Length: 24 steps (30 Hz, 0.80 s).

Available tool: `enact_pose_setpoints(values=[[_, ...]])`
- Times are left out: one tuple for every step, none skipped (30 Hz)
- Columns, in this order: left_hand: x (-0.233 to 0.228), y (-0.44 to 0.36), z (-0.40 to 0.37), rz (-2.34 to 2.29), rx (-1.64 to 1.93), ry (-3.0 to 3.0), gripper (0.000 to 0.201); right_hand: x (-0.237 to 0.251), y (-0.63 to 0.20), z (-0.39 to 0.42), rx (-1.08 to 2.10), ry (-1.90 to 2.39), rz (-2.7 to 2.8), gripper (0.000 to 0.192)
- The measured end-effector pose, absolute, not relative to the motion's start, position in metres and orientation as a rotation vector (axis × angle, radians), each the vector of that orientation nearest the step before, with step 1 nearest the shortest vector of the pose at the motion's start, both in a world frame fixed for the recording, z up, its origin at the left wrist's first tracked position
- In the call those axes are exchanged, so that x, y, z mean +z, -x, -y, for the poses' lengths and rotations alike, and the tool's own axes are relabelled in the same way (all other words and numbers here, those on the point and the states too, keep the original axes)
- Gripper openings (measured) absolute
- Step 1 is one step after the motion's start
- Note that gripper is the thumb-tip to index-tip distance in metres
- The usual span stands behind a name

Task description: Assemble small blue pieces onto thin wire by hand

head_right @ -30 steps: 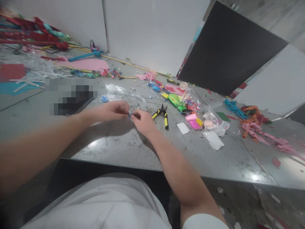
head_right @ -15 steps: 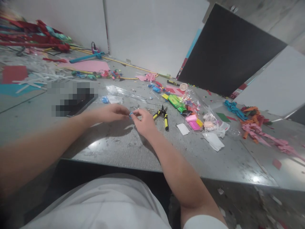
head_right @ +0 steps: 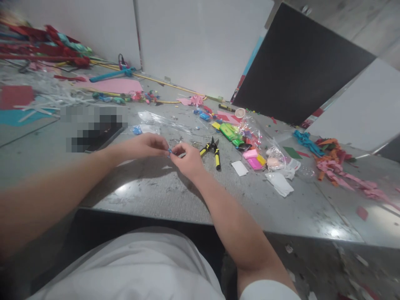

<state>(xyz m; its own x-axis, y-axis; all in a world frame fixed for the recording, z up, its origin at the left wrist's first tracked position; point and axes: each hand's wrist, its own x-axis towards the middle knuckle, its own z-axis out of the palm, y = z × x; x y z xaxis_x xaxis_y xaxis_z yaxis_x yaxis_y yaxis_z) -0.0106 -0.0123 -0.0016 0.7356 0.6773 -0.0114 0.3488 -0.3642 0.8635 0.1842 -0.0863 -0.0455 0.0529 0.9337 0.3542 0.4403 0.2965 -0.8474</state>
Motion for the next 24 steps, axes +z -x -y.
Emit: enact_pose_setpoints(values=[[-0.0015,0.0106,0.0124,-0.775,0.433,-1.982,0.025,-0.0459,-0.1839,0.0862,0.615,1.298,1.552,0.014],[-0.0014,0.0105,0.0125,-0.768,0.434,-1.984,0.025,-0.0463,-0.1838,0.086,0.612,1.297,1.551,0.015],[-0.0014,0.0104,0.0126,-0.762,0.439,-1.983,0.026,-0.0467,-0.1837,0.0858,0.607,1.299,1.552,0.016],[-0.0016,0.0102,0.0125,-0.754,0.448,-1.978,0.026,-0.0472,-0.1837,0.0856,0.606,1.305,1.557,0.017],[-0.0019,0.01,0.0124,-0.747,0.457,-1.965,0.027,-0.0475,-0.1838,0.0854,0.608,1.314,1.568,0.019],[-0.0023,0.0098,0.0121,-0.738,0.469,-1.945,0.028,-0.0476,-0.184,0.0853,0.611,1.321,1.586,0.021],[-0.0028,0.0096,0.0118,-0.728,0.481,-1.922,0.029,-0.0475,-0.1843,0.0854,0.608,1.32,1.612,0.024],[-0.0034,0.0094,0.0114,-0.719,0.494,-1.9,0.031,-0.0471,-0.1846,0.0857,0.598,1.308,1.649,0.025],[-0.0039,0.0093,0.0112,-0.709,0.505,-1.882,0.033,-0.0464,-0.1851,0.0861,0.581,1.287,1.694,0.027],[-0.0043,0.0094,0.0111,-0.699,0.51,-1.868,0.034,-0.0454,-0.1856,0.0867,0.56,1.263,1.743,0.027],[-0.0045,0.0095,0.0112,-0.691,0.51,-1.858,0.035,-0.0443,-0.1862,0.0874,0.538,1.24,1.791,0.026],[-0.0046,0.0098,0.0115,-0.684,0.506,-1.851,0.035,-0.0431,-0.1868,0.0881,0.518,1.226,1.834,0.024],[-0.0046,0.0103,0.0119,-0.677,0.496,-1.842,0.035,-0.042,-0.1874,0.0887,0.501,1.223,1.866,0.021],[-0.0047,0.0108,0.0123,-0.669,0.484,-1.829,0.035,-0.041,-0.1879,0.0891,0.485,1.231,1.887,0.018],[-0.0048,0.0113,0.0125,-0.661,0.469,-1.814,0.035,-0.0403,-0.1884,0.0893,0.467,1.249,1.895,0.015],[-0.0051,0.0119,0.0124,-0.653,0.454,-1.799,0.036,-0.0399,-0.1887,0.0893,0.45,1.271,1.896,0.014],[-0.0057,0.0124,0.0119,-0.646,0.439,-1.788,0.036,-0.0398,-0.189,0.0891,0.435,1.292,1.894,0.014],[-0.0065,0.0128,0.0111,-0.644,0.423,-1.782,0.038,-0.04,-0.1891,0.0888,0.423,1.31,1.891,0.014],[-0.0074,0.013,0.0099,-0.647,0.409,-1.782,0.039,-0.0403,-0.1891,0.0884,0.412,1.323,1.892,0.015],[-0.0083,0.0131,0.0086,-0.653,0.401,-1.785,0.04,-0.0408,-0.189,0.0881,0.399,1.329,1.898,0.015],[-0.0091,0.013,0.0072,-0.659,0.399,-1.789,0.041,-0.0413,-0.189,0.0878,0.384,1.33,1.907,0.015],[-0.0096,0.0128,0.0059,-0.662,0.403,-1.796,0.04,-0.0417,-0.1889,0.0876,0.37,1.326,1.914,0.016],[-0.0097,0.0124,0.0049,-0.661,0.411,-1.807,0.038,-0.042,-0.1888,0.0876,0.359,1.321,1.917,0.016],[-0.0094,0.012,0.0043,-0.658,0.42,-1.826,0.035,-0.0419,-0.1887,0.0877,0.355,1.317,1.916,0.016]])
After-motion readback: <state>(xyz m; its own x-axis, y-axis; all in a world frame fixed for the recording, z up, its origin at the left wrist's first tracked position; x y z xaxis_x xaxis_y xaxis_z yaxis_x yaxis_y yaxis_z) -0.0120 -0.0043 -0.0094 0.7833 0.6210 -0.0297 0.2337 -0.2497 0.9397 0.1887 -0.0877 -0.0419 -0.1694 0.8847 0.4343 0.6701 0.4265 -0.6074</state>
